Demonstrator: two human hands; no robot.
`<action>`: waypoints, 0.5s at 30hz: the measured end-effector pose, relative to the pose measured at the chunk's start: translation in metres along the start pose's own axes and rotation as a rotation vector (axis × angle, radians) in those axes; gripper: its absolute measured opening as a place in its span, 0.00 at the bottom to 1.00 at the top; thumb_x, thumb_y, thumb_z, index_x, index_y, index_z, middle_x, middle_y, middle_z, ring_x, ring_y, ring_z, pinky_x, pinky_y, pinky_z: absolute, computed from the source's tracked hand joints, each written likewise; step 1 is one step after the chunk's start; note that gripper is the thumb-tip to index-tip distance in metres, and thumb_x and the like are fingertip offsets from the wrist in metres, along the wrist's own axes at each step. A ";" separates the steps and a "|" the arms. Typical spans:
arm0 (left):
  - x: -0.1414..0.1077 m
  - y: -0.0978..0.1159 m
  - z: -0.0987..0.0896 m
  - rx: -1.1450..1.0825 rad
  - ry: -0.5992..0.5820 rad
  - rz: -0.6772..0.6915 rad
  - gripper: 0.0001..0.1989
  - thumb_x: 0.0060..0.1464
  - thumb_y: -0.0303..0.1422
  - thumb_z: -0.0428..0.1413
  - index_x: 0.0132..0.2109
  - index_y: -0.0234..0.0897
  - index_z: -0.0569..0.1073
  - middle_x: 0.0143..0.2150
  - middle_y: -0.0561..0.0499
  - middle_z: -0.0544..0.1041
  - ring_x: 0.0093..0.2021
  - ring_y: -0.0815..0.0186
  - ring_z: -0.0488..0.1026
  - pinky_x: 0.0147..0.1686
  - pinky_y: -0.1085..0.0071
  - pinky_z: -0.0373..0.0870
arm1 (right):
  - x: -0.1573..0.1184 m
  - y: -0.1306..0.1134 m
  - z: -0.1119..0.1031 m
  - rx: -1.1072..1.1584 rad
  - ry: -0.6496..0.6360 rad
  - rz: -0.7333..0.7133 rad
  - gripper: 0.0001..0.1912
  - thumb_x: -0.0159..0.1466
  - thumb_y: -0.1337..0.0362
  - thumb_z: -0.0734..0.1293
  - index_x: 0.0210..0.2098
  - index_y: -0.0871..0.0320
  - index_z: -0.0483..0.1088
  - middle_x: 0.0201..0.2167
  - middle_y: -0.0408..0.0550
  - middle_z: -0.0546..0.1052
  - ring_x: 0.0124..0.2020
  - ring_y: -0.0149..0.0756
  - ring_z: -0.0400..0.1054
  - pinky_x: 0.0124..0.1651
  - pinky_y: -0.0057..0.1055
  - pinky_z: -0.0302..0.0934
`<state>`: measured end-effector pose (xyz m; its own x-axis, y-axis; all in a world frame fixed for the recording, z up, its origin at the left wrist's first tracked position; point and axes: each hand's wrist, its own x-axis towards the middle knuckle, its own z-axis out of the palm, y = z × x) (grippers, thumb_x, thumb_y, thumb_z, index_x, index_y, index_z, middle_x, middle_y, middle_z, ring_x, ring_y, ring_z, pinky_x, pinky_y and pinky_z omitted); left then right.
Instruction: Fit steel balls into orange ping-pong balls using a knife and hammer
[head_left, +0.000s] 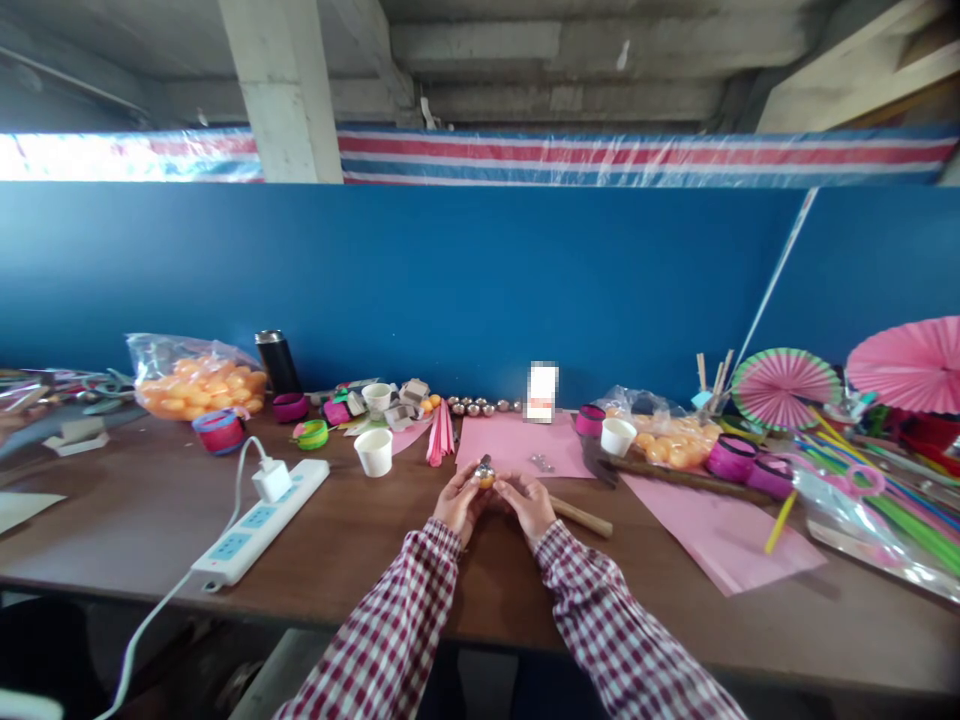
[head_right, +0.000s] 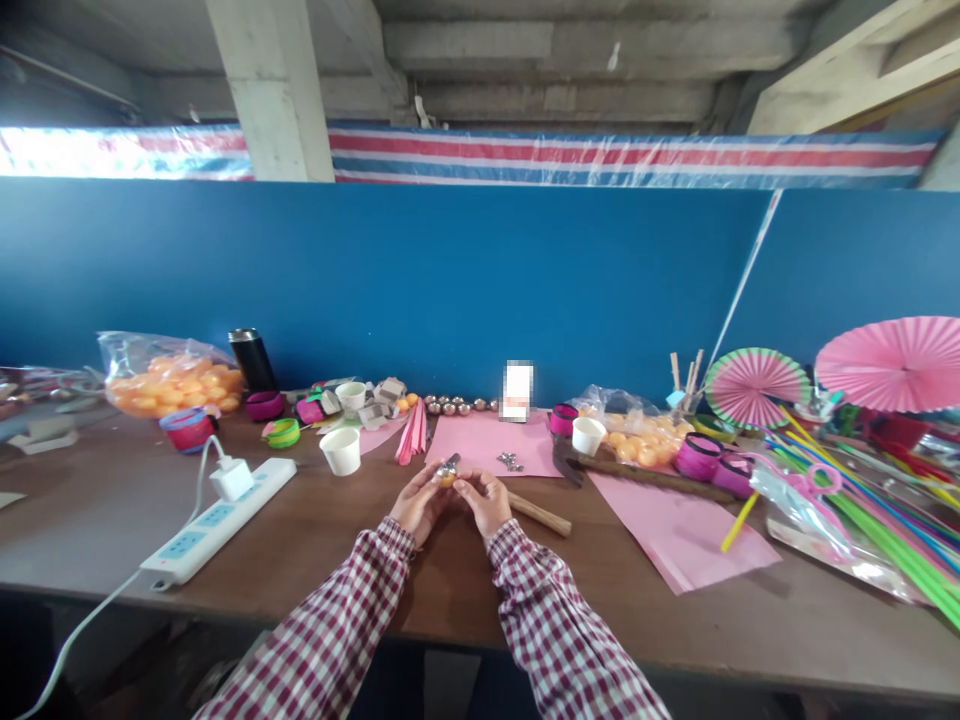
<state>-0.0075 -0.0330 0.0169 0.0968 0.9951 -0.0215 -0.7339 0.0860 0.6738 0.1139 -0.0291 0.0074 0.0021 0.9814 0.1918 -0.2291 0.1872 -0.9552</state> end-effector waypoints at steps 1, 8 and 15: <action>0.000 0.000 0.000 0.002 -0.001 -0.001 0.19 0.41 0.24 0.58 0.44 0.32 0.69 0.37 0.45 0.75 0.35 0.68 0.72 0.39 0.70 0.67 | 0.000 0.000 0.000 -0.002 0.000 0.003 0.14 0.46 0.55 0.69 0.28 0.57 0.67 0.21 0.40 0.70 0.20 0.27 0.60 0.20 0.24 0.54; -0.002 0.002 0.003 0.028 0.003 0.016 0.19 0.40 0.25 0.59 0.43 0.31 0.69 0.38 0.44 0.75 0.35 0.68 0.72 0.38 0.71 0.67 | 0.001 0.001 -0.001 -0.030 -0.006 -0.025 0.13 0.46 0.56 0.68 0.26 0.58 0.67 0.20 0.40 0.68 0.19 0.26 0.58 0.21 0.24 0.54; -0.002 0.001 0.004 0.047 0.014 0.005 0.20 0.39 0.22 0.59 0.43 0.32 0.69 0.36 0.46 0.75 0.33 0.69 0.72 0.34 0.74 0.68 | 0.000 -0.003 -0.002 -0.044 -0.059 -0.064 0.13 0.48 0.56 0.67 0.24 0.60 0.67 0.20 0.40 0.68 0.22 0.26 0.58 0.25 0.24 0.54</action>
<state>-0.0061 -0.0353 0.0205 0.0835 0.9961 -0.0278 -0.7017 0.0786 0.7081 0.1161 -0.0293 0.0101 -0.0426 0.9633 0.2649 -0.1871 0.2528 -0.9493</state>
